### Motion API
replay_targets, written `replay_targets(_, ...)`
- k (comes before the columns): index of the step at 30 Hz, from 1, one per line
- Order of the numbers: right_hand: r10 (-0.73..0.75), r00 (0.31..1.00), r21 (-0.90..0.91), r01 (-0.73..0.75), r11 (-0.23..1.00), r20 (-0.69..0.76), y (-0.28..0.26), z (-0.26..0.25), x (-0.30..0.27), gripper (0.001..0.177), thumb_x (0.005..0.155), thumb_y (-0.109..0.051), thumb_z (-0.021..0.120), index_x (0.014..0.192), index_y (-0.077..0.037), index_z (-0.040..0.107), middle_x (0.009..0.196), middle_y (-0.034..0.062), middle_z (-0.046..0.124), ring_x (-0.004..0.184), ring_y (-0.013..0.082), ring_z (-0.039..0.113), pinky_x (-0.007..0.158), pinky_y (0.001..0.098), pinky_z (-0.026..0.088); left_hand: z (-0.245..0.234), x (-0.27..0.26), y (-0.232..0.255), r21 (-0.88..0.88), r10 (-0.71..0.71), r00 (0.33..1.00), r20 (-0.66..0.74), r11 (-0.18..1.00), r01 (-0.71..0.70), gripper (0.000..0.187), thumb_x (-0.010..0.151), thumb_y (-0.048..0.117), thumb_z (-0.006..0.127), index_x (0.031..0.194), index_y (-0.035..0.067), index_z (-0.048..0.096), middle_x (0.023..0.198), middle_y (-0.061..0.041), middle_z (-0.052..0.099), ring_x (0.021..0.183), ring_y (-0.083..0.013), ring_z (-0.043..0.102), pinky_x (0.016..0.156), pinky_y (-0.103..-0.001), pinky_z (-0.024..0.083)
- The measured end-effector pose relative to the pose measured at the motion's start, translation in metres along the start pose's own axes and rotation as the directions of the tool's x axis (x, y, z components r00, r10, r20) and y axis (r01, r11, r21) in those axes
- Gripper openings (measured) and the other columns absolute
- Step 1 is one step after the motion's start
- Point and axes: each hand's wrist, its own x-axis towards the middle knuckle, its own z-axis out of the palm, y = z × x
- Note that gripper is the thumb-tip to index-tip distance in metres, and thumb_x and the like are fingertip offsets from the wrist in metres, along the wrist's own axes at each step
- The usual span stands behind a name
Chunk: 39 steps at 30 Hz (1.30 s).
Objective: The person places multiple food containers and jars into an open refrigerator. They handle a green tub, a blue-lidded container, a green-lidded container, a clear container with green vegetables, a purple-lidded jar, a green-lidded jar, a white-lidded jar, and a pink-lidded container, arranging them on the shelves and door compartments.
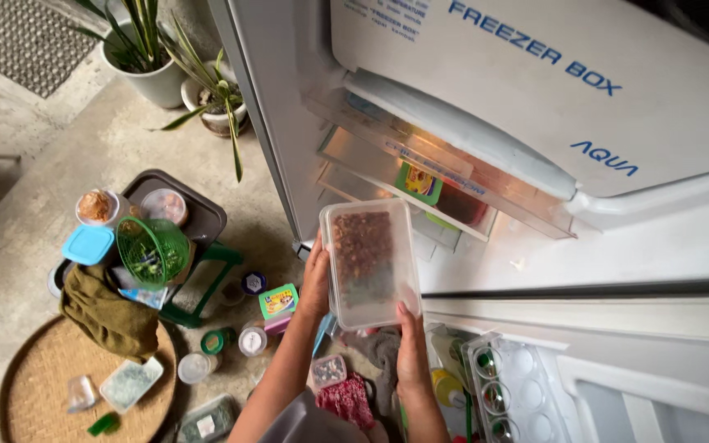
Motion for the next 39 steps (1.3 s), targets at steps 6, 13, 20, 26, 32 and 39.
replay_targets(6, -0.04, 0.994, -0.033, 0.044, 0.998, 0.102, -0.016, 0.015, -0.005, 0.074, 0.093, -0.048, 0.053, 0.156, -0.011, 0.042, 0.161, 0.0087, 0.045, 0.148, 0.018, 0.038, 0.122, 0.0374, 0.023, -0.005, 0.006, 0.023, 0.111, 0.041, 0.999, -0.032, 0.993, -0.037, 0.072, 0.096, 0.023, 0.061, 0.162, 0.015, 0.033, 0.157, -0.008, 0.048, 0.135, -0.0196, 0.052, 0.109, -0.034, 0.044)
replay_targets(13, 0.08, 0.997, -0.029, -0.079, 0.996, 0.021, 0.016, 0.011, 0.01, 0.072, 0.087, -0.048, 0.062, 0.149, -0.012, 0.053, 0.151, 0.0103, 0.057, 0.143, 0.0205, 0.046, 0.12, 0.0392, 0.026, 0.001, 0.008, 0.033, 0.186, 0.08, 0.996, -0.046, 0.98, -0.071, 0.08, 0.091, 0.012, 0.065, 0.163, 0.016, 0.029, 0.152, -0.012, 0.052, 0.128, -0.0203, 0.056, 0.108, -0.032, 0.044)
replay_targets(20, 0.093, 0.995, 0.149, -0.088, 0.985, -0.024, 0.061, -0.013, 0.047, 0.064, 0.085, -0.041, 0.071, 0.135, -0.003, 0.064, 0.135, 0.019, 0.065, 0.13, 0.0276, 0.058, 0.113, 0.0454, 0.041, -0.015, 0.018, 0.013, 0.214, 0.106, 0.992, -0.067, 0.973, -0.089, 0.081, 0.091, 0.009, 0.064, 0.163, 0.015, 0.028, 0.156, -0.012, 0.049, 0.133, -0.0198, 0.052, 0.111, -0.031, 0.04)
replay_targets(26, 0.189, 0.978, 0.303, -0.154, 0.94, -0.09, 0.076, -0.012, 0.062, 0.056, 0.085, -0.035, 0.071, 0.13, -0.002, 0.065, 0.132, 0.015, 0.064, 0.121, 0.026, 0.062, 0.102, 0.0432, 0.052, -0.05, 0.021, 0.003, 0.13, 0.153, 0.984, -0.087, 0.981, -0.141, 0.079, 0.092, 0.008, 0.063, 0.163, 0.009, 0.029, 0.163, -0.012, 0.042, 0.143, -0.0207, 0.046, 0.116, -0.033, 0.035)
replay_targets(32, 0.204, 0.978, 0.343, -0.179, 0.922, -0.036, 0.067, 0.007, 0.061, 0.057, 0.086, -0.037, 0.069, 0.131, -0.002, 0.065, 0.122, 0.0102, 0.071, 0.109, 0.0211, 0.069, 0.094, 0.0394, 0.057, -0.071, 0.013, 0.008, 0.062, 0.065, 0.983, -0.172, 0.997, -0.055, 0.076, 0.092, 0.01, 0.062, 0.162, 0.009, 0.032, 0.15, -0.014, 0.054, 0.124, -0.0199, 0.058, 0.104, -0.033, 0.047)
replay_targets(39, 0.239, 0.97, 0.42, -0.23, 0.878, 0.033, 0.064, 0.041, 0.092, 0.049, 0.087, -0.036, 0.07, 0.128, -0.008, 0.064, 0.115, 0.0109, 0.071, 0.097, 0.0244, 0.072, 0.084, 0.0422, 0.061, -0.11, -0.002, 0.031, 0.048, 0.074, 0.962, -0.263, 0.997, -0.063, 0.075, 0.091, 0.012, 0.063, 0.161, 0.012, 0.035, 0.137, -0.011, 0.062, 0.111, -0.0175, 0.065, 0.093, -0.033, 0.055)
